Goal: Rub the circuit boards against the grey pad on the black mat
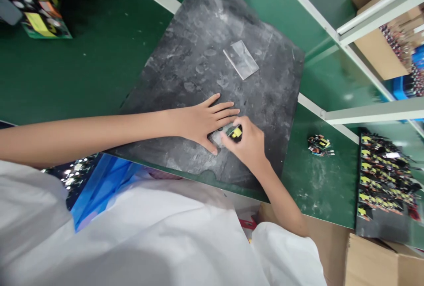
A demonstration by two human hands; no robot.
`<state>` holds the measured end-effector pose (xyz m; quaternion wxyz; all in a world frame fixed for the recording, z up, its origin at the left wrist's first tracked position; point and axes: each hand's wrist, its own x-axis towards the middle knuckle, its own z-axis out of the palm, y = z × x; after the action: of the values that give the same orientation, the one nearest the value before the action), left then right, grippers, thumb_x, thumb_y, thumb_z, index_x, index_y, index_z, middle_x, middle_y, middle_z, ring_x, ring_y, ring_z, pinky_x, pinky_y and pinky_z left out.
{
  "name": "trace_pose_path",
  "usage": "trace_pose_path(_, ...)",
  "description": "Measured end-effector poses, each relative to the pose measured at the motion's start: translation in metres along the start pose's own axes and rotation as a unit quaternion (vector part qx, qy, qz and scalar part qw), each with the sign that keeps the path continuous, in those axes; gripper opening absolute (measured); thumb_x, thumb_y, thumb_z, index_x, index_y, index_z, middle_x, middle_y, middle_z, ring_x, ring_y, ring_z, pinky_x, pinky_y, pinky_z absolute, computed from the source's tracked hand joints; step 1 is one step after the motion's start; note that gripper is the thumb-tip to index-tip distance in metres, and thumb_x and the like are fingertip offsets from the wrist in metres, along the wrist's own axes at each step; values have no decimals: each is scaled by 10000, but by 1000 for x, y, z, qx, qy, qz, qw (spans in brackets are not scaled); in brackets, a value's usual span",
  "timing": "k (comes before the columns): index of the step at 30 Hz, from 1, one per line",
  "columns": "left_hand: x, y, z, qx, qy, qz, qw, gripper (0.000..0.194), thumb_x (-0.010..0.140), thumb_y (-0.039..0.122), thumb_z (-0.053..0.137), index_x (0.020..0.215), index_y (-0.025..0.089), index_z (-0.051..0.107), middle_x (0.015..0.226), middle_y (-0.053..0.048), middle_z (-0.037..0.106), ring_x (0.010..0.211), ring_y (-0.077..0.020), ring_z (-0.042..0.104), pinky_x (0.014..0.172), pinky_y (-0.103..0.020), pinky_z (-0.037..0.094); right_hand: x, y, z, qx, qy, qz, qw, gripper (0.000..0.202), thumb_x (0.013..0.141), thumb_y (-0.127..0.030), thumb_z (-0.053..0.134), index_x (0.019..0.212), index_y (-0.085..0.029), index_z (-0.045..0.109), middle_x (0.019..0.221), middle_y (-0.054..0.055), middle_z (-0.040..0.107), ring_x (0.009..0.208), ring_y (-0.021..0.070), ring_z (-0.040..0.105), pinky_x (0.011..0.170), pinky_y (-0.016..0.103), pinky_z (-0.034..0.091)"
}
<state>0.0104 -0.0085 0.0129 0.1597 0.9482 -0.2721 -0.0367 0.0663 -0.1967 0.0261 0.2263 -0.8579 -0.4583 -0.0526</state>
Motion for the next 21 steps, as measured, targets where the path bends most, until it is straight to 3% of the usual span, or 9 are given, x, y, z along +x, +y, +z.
trace_pose_path(3, -1, 0, 0, -2, 4, -2, 1000, 970, 745, 711, 492, 1465, 104, 258, 1535, -120, 222, 1435, -323, 134, 1146, -539, 24, -4, -4, 0, 29, -43, -50, 997, 274, 740, -444, 610, 833, -246, 444, 723, -27, 599, 639, 158, 603, 585, 254, 440)
trace_pose_path(9, 0, 0, 0, 3, 3, 0, 1000, 986, 759, 722, 462, 1469, 78, 232, 1534, -131, 215, 1438, -324, 118, 1145, -549, 8, 2, 3, 2, -12, 12, 16, 1000, 263, 742, -440, 599, 822, -246, 440, 683, -33, 577, 588, 162, 585, 565, 271, 430)
trace_pose_path(15, 0, -1, 3, -10, 23, 5, 1000, 942, 752, 693, 493, 1452, 96, 293, 1522, -139, 250, 1425, -345, 159, 1141, -553, 49, -5, -6, 1, 25, -41, -48, 998, 283, 739, -452, 612, 825, -248, 437, 706, -26, 595, 624, 158, 598, 580, 258, 447)
trace_pose_path(21, 0, -2, 4, -17, 33, 13, 999, 941, 755, 707, 484, 1455, 109, 289, 1525, -137, 247, 1429, -340, 152, 1140, -563, 31, 2, -2, 4, 1, 2, -26, 1000, 256, 753, -430, 594, 810, -245, 426, 680, -31, 573, 591, 157, 585, 555, 261, 430)
